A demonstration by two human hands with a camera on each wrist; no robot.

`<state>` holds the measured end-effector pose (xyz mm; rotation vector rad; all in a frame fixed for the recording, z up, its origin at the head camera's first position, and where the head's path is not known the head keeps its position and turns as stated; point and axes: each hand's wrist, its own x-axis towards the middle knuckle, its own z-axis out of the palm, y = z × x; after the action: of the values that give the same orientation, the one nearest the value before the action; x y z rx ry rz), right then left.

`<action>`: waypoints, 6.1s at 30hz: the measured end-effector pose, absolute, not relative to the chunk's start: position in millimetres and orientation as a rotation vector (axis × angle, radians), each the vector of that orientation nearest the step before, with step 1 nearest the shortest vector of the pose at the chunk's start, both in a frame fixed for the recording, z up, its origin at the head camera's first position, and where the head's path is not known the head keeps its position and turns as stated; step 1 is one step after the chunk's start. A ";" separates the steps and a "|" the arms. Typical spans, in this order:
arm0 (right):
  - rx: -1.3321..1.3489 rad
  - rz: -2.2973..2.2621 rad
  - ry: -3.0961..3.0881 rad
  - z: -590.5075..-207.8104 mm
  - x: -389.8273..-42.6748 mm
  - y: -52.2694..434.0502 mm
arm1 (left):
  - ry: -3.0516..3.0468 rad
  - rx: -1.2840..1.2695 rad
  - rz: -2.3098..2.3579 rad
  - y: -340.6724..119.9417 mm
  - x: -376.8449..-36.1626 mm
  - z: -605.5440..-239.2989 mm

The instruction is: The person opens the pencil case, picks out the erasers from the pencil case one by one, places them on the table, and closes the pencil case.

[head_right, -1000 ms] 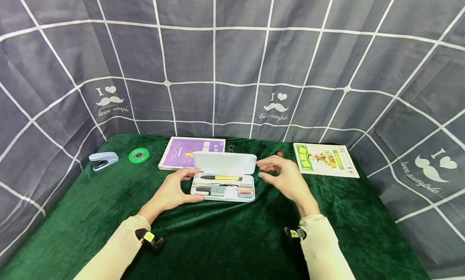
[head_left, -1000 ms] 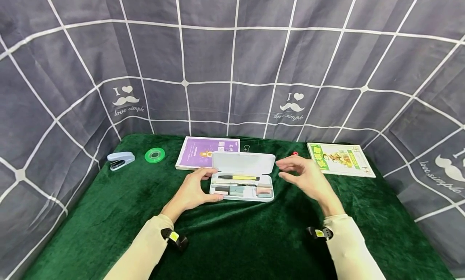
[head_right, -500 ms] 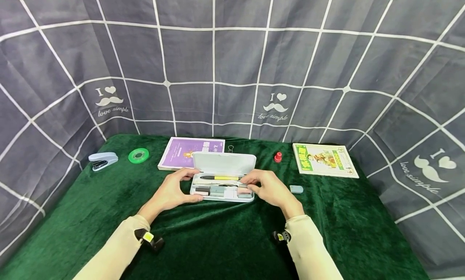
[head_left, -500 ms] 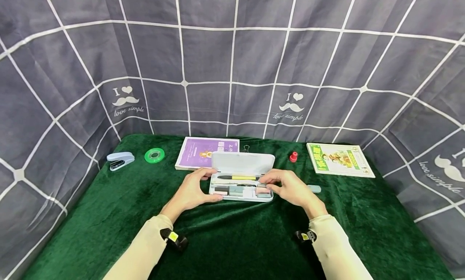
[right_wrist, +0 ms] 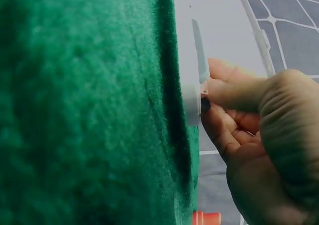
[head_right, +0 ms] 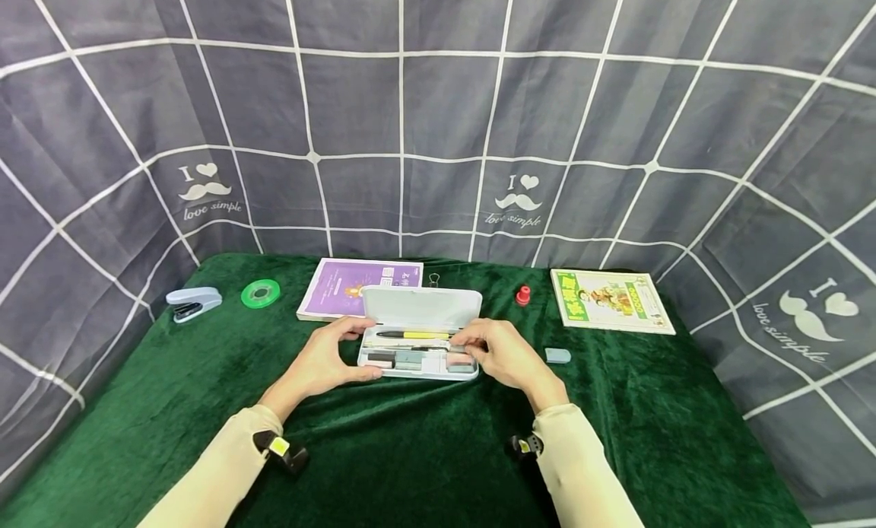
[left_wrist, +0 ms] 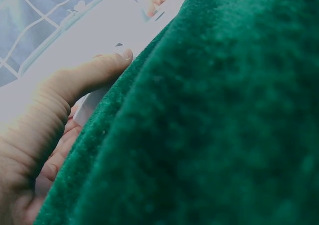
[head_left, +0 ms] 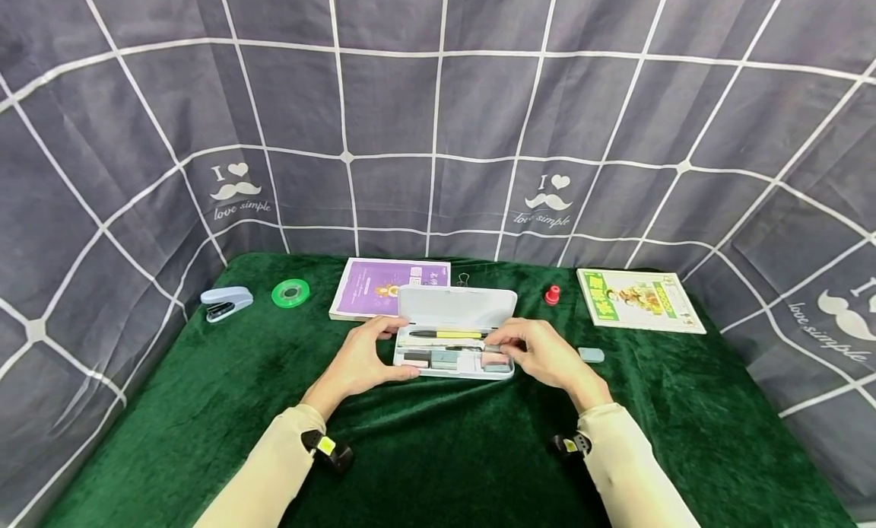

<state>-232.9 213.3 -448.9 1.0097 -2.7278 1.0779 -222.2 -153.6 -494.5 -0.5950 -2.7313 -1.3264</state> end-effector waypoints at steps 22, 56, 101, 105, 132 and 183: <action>0.704 1.000 -2.598 -408.7 -210.2 302.6 | -2.727 -0.612 -1.317 -154.2 -220.8 -492.4; 0.755 1.091 -2.702 -460.5 -173.9 350.5 | -2.712 -0.626 -1.314 -154.1 -220.3 -492.4; 1.156 1.118 -2.763 -437.1 -213.0 209.2 | -2.705 -0.640 -1.306 -152.6 -219.8 -491.6; 1.123 1.137 -2.707 -432.8 -213.3 214.0 | -2.714 -0.635 -1.313 -153.1 -220.3 -492.0; 0.691 1.083 -2.762 -456.9 -231.4 285.5 | -2.710 -0.641 -1.300 -153.2 -221.2 -493.2; 1.042 1.003 -2.662 -449.7 -213.3 201.8 | -2.725 -0.611 -1.313 -152.9 -221.5 -494.6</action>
<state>-213.3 201.8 -449.7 1.0423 -2.6623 1.0035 -221.5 -152.9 -494.6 -0.6113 -2.7250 -1.3128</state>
